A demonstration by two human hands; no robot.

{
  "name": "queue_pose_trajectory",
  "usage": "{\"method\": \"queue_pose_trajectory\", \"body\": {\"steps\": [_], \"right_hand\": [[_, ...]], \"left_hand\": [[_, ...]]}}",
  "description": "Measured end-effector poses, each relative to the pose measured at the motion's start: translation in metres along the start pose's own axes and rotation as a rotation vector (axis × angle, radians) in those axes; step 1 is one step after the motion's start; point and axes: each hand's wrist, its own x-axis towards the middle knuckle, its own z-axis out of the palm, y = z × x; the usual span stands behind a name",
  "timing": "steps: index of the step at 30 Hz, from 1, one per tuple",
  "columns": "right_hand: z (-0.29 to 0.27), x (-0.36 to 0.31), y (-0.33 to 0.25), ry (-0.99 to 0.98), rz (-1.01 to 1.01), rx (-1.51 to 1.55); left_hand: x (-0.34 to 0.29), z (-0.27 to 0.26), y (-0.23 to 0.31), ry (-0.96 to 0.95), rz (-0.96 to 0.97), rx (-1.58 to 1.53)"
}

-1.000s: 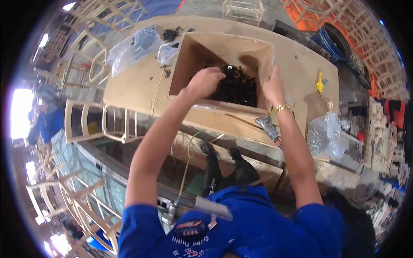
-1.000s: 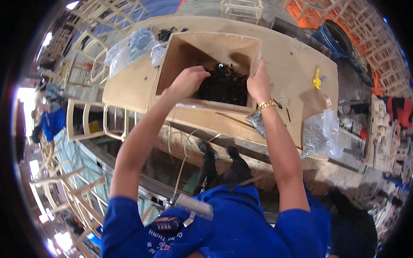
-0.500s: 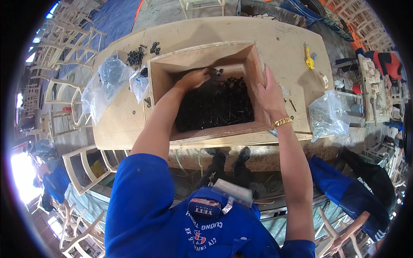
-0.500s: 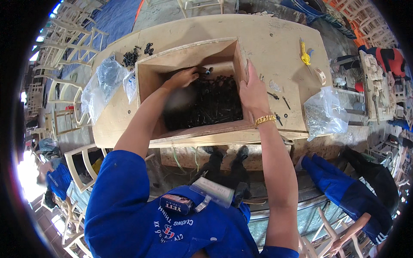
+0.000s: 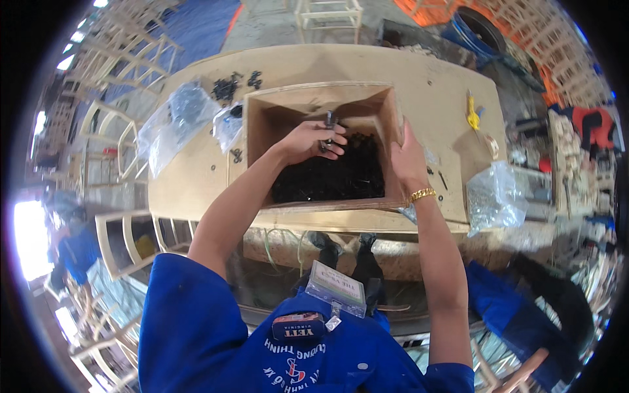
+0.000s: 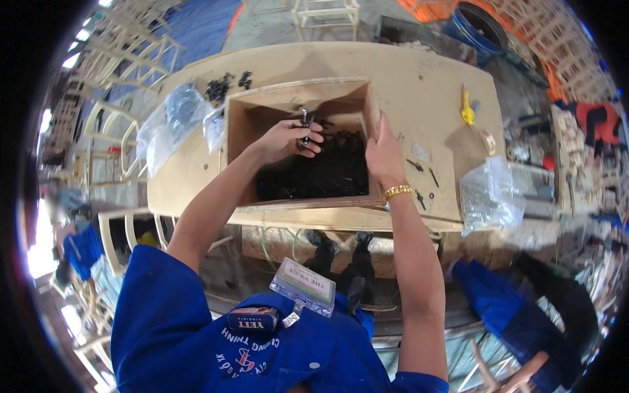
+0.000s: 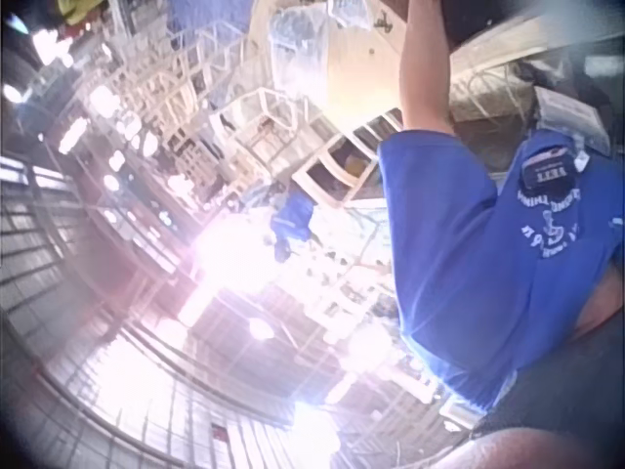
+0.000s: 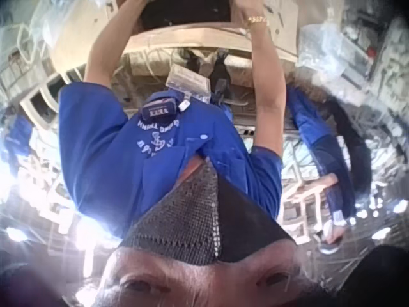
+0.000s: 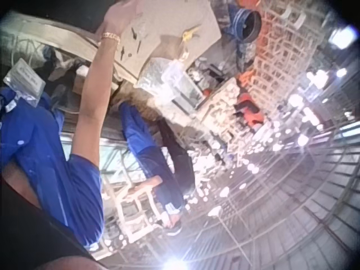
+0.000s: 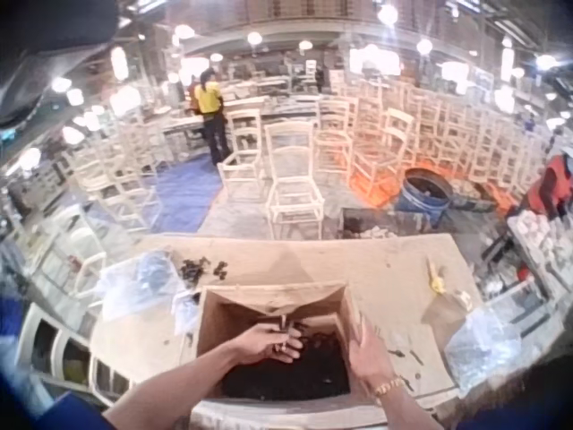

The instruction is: The person assembles wooden chair frames on a factory floor using a pneumatic impact driver. They repeatedly pick up screws, align chair parts, and drive screws into pre-drilled holes to secure the frame components together.

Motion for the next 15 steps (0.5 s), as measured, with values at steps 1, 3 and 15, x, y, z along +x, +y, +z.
{"method": "queue_pose_trajectory", "body": {"steps": [1, 3, 15], "right_hand": [[0.0, 0.0, -0.003, 0.001, -0.006, -0.014], [0.001, 0.001, -0.001, 0.0, -0.014, -0.06], [0.058, -0.171, -0.064, -0.655, -0.34, 0.869]], "left_hand": [[-0.018, 0.012, 0.006, -0.028, 0.052, -0.03], [-0.048, 0.039, 0.014, -0.026, 0.119, -0.038], [-0.235, 0.157, -0.081, 0.531, 0.334, 0.027]]}}
